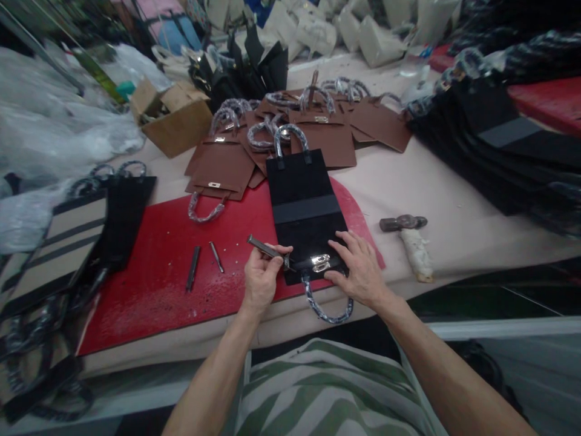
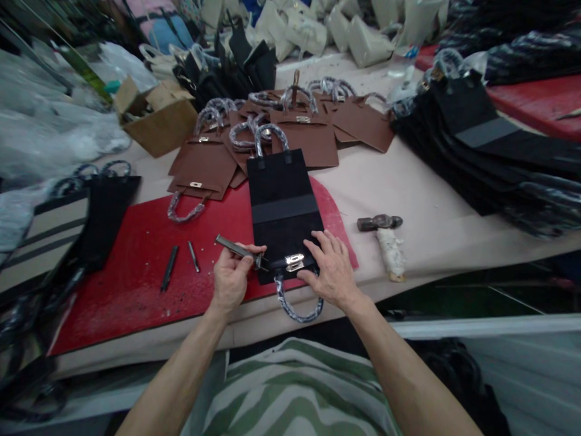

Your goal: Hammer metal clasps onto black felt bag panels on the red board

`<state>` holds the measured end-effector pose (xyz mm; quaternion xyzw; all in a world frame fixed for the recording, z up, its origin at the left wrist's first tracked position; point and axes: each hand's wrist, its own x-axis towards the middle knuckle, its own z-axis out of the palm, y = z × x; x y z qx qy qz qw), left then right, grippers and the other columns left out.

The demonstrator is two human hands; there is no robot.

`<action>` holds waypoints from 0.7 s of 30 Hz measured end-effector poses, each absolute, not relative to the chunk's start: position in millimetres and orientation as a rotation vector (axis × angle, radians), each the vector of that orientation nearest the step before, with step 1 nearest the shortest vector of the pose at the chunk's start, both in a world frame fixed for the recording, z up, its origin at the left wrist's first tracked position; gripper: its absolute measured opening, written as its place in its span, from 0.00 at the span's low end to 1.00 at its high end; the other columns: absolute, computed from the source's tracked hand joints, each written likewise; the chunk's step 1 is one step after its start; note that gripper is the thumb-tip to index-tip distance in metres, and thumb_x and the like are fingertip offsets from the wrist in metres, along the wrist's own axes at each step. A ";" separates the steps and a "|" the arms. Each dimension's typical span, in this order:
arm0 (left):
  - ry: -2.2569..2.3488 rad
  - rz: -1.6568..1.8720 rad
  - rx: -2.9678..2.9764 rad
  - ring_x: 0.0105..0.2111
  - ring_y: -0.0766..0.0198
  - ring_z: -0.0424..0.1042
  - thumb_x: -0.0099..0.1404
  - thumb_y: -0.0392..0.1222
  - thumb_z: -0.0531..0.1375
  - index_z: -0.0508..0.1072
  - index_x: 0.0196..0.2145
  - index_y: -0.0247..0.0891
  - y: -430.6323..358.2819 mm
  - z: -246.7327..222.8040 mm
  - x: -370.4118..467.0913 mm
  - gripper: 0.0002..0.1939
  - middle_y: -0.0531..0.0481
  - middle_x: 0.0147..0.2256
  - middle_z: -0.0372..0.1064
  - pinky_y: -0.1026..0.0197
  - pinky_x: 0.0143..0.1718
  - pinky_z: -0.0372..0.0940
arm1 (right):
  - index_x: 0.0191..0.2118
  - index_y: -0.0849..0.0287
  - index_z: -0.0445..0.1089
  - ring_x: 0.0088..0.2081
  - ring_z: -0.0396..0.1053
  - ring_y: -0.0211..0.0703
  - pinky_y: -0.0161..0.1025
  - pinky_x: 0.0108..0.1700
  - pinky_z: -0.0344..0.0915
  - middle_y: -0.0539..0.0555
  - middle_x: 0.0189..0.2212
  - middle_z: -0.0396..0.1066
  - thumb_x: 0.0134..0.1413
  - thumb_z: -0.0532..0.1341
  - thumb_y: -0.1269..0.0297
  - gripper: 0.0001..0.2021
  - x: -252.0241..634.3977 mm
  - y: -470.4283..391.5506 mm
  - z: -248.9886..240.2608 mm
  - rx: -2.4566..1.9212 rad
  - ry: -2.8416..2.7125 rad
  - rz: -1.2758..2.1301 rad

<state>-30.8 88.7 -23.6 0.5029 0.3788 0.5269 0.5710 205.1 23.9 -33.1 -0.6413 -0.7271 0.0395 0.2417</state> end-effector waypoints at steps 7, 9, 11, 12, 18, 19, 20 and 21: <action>0.936 1.250 1.265 0.45 0.56 0.79 0.67 0.45 0.64 0.69 0.43 0.38 84.1 -25.4 -30.0 0.12 0.46 0.41 0.78 0.56 0.47 0.72 | 0.62 0.60 0.65 0.67 0.51 0.64 0.60 0.66 0.52 0.64 0.66 0.57 0.58 0.60 0.42 0.34 203.3 23.5 -30.6 -1.797 -1.969 0.138; 0.934 1.278 1.255 0.45 0.57 0.79 0.67 0.45 0.64 0.69 0.44 0.38 83.7 -29.2 -29.2 0.12 0.46 0.41 0.77 0.55 0.49 0.72 | 0.62 0.60 0.65 0.67 0.50 0.64 0.60 0.66 0.52 0.64 0.66 0.57 0.57 0.60 0.42 0.34 203.1 23.6 -30.1 -1.799 -1.969 0.143; 0.928 1.310 1.219 0.45 0.57 0.79 0.67 0.46 0.64 0.69 0.44 0.38 84.1 -33.6 -28.3 0.12 0.46 0.42 0.77 0.53 0.50 0.72 | 0.62 0.61 0.65 0.67 0.51 0.64 0.60 0.66 0.52 0.64 0.66 0.57 0.57 0.61 0.42 0.34 203.2 23.8 -29.7 -1.797 -1.977 0.139; 0.924 1.325 1.196 0.45 0.57 0.79 0.67 0.46 0.64 0.69 0.43 0.38 84.5 -35.7 -27.9 0.12 0.46 0.42 0.77 0.52 0.51 0.72 | 0.62 0.62 0.65 0.67 0.51 0.64 0.59 0.66 0.52 0.64 0.65 0.58 0.57 0.61 0.42 0.34 203.3 23.9 -29.6 -1.796 -1.981 0.134; 0.906 1.332 1.141 0.45 0.56 0.79 0.65 0.47 0.65 0.69 0.44 0.39 86.9 -41.6 -27.7 0.14 0.47 0.41 0.77 0.50 0.51 0.73 | 0.62 0.62 0.65 0.67 0.51 0.64 0.59 0.65 0.53 0.64 0.65 0.57 0.57 0.61 0.43 0.34 203.8 23.6 -29.1 -1.804 -1.987 0.134; 0.901 1.333 1.135 0.44 0.56 0.79 0.65 0.47 0.65 0.69 0.44 0.39 86.9 -41.7 -27.8 0.14 0.47 0.41 0.77 0.50 0.50 0.73 | 0.62 0.61 0.65 0.67 0.51 0.64 0.59 0.65 0.53 0.64 0.66 0.57 0.57 0.61 0.43 0.34 203.8 23.5 -29.0 -1.805 -1.986 0.135; 0.897 1.337 1.127 0.44 0.56 0.79 0.65 0.47 0.66 0.68 0.44 0.39 86.9 -41.7 -27.7 0.14 0.47 0.41 0.77 0.50 0.50 0.74 | 0.62 0.61 0.65 0.67 0.51 0.64 0.60 0.65 0.53 0.64 0.66 0.57 0.57 0.61 0.43 0.34 203.7 23.4 -28.8 -1.804 -1.985 0.136; 0.893 1.341 1.119 0.44 0.56 0.79 0.65 0.47 0.66 0.68 0.44 0.39 86.8 -41.7 -27.6 0.14 0.47 0.41 0.77 0.50 0.50 0.74 | 0.62 0.61 0.65 0.67 0.51 0.64 0.60 0.65 0.53 0.64 0.66 0.57 0.57 0.61 0.43 0.34 203.6 23.3 -28.7 -1.803 -1.984 0.138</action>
